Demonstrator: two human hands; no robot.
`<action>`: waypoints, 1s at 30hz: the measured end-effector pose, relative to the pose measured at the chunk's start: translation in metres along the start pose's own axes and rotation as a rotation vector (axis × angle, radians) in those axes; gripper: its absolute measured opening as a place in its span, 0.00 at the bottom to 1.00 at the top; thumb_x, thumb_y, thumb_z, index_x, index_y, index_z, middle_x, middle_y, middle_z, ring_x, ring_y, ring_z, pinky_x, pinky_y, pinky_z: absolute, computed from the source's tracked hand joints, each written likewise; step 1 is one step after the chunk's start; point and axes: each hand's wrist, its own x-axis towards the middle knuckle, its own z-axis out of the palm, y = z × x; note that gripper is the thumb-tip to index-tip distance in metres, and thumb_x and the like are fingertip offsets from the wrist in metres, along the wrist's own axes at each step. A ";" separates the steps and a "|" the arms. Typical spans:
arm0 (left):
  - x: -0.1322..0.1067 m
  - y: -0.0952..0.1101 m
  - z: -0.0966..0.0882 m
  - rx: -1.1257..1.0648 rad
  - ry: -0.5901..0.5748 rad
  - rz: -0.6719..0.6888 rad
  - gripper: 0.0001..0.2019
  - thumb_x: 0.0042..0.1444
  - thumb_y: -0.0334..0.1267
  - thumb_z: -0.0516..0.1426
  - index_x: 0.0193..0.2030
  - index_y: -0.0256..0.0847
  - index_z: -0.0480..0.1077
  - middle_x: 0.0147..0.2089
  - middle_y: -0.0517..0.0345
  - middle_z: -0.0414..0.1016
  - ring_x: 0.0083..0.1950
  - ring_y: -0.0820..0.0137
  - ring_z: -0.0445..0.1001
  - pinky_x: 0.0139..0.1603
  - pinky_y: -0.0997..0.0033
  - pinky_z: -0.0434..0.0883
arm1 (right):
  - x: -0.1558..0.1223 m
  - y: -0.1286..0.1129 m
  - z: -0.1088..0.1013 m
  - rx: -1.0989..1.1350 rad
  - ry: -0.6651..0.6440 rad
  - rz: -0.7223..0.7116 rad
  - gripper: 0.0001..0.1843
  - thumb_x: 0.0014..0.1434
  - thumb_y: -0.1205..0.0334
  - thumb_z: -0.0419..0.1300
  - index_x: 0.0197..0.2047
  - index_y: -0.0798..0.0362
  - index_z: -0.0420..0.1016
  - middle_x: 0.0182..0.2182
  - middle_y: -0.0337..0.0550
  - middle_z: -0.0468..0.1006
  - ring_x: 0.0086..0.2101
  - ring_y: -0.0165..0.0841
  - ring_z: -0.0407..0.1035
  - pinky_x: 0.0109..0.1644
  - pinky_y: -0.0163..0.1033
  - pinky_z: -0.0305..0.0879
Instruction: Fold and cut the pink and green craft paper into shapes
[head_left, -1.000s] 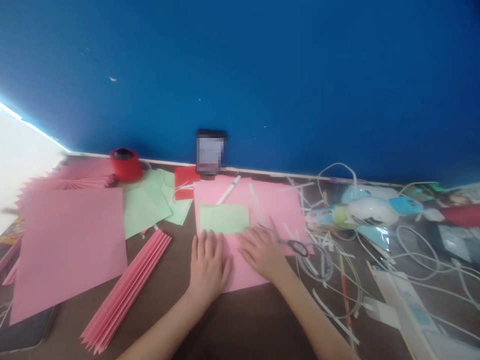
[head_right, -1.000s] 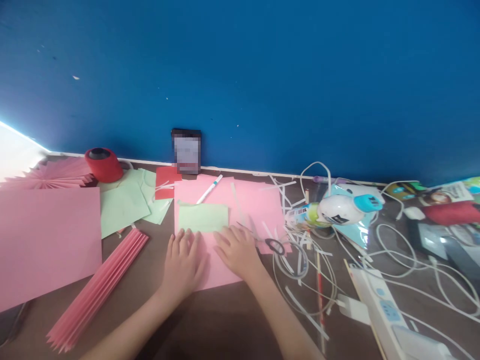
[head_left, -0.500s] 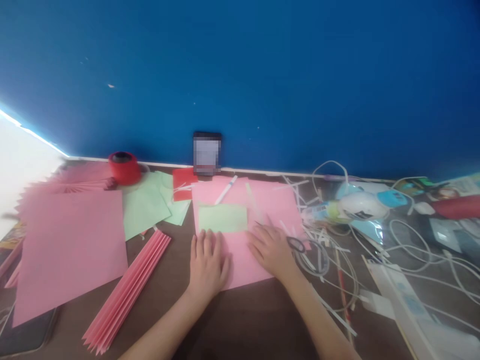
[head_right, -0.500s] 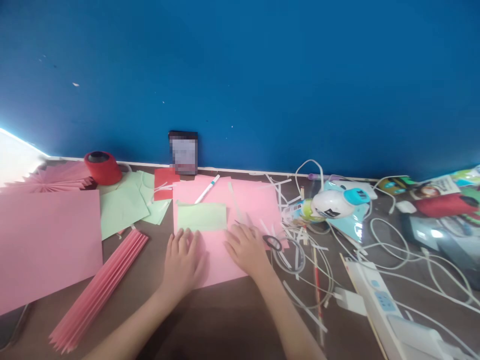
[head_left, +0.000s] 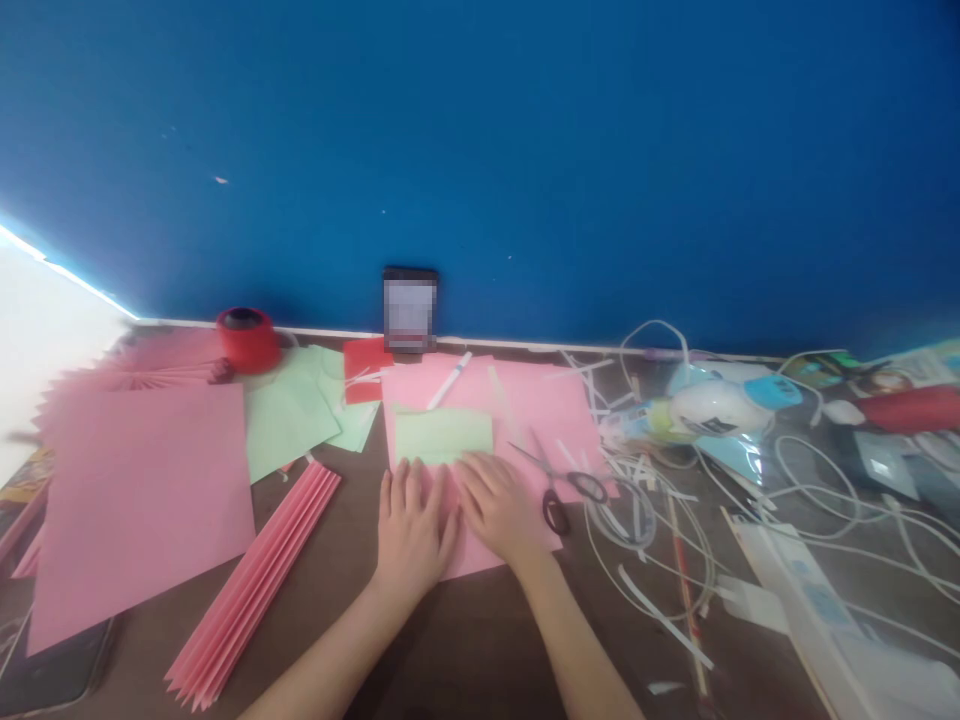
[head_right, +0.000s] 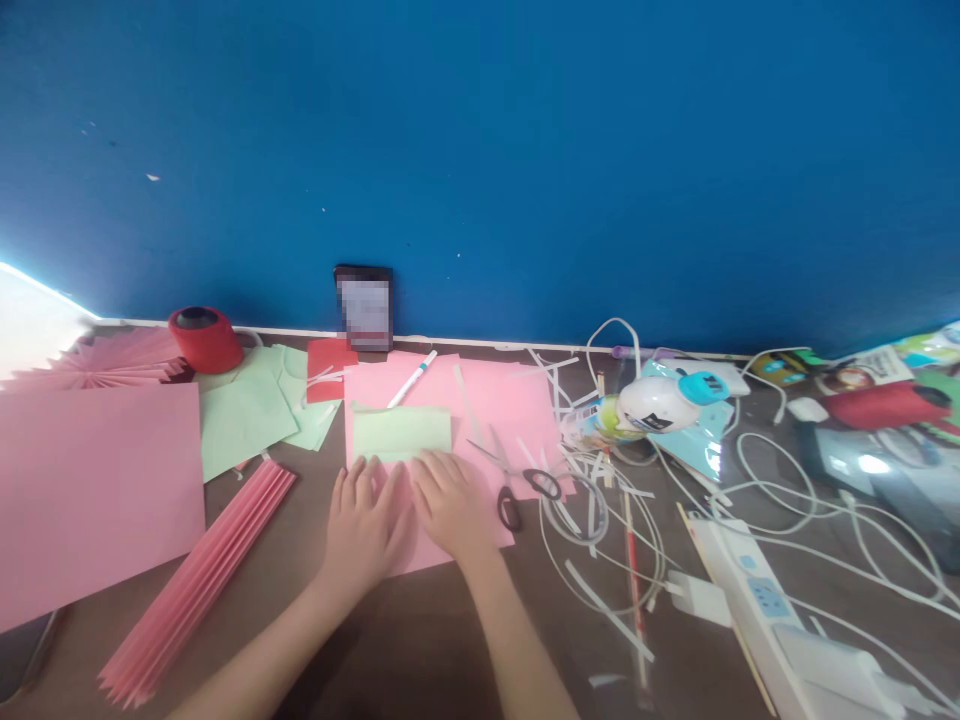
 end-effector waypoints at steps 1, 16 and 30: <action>0.000 0.000 0.000 -0.003 0.003 -0.006 0.24 0.53 0.45 0.52 0.57 0.42 0.63 0.58 0.41 0.62 0.62 0.51 0.55 0.59 0.47 0.52 | 0.001 -0.004 0.004 0.027 -0.029 0.020 0.16 0.60 0.66 0.48 0.50 0.53 0.69 0.48 0.47 0.72 0.50 0.37 0.62 0.54 0.46 0.59; -0.001 0.001 -0.001 0.029 -0.013 -0.008 0.25 0.54 0.43 0.51 0.57 0.36 0.62 0.58 0.39 0.62 0.62 0.52 0.55 0.61 0.48 0.49 | 0.000 -0.011 0.014 0.104 0.051 0.144 0.16 0.60 0.68 0.47 0.48 0.52 0.71 0.48 0.46 0.72 0.51 0.37 0.63 0.54 0.45 0.62; -0.002 0.002 -0.001 0.017 -0.002 -0.049 0.28 0.51 0.42 0.53 0.59 0.34 0.59 0.62 0.37 0.54 0.64 0.49 0.49 0.60 0.43 0.48 | -0.015 0.008 0.010 -0.109 0.103 0.294 0.16 0.60 0.62 0.49 0.48 0.55 0.70 0.47 0.52 0.71 0.49 0.43 0.62 0.52 0.51 0.58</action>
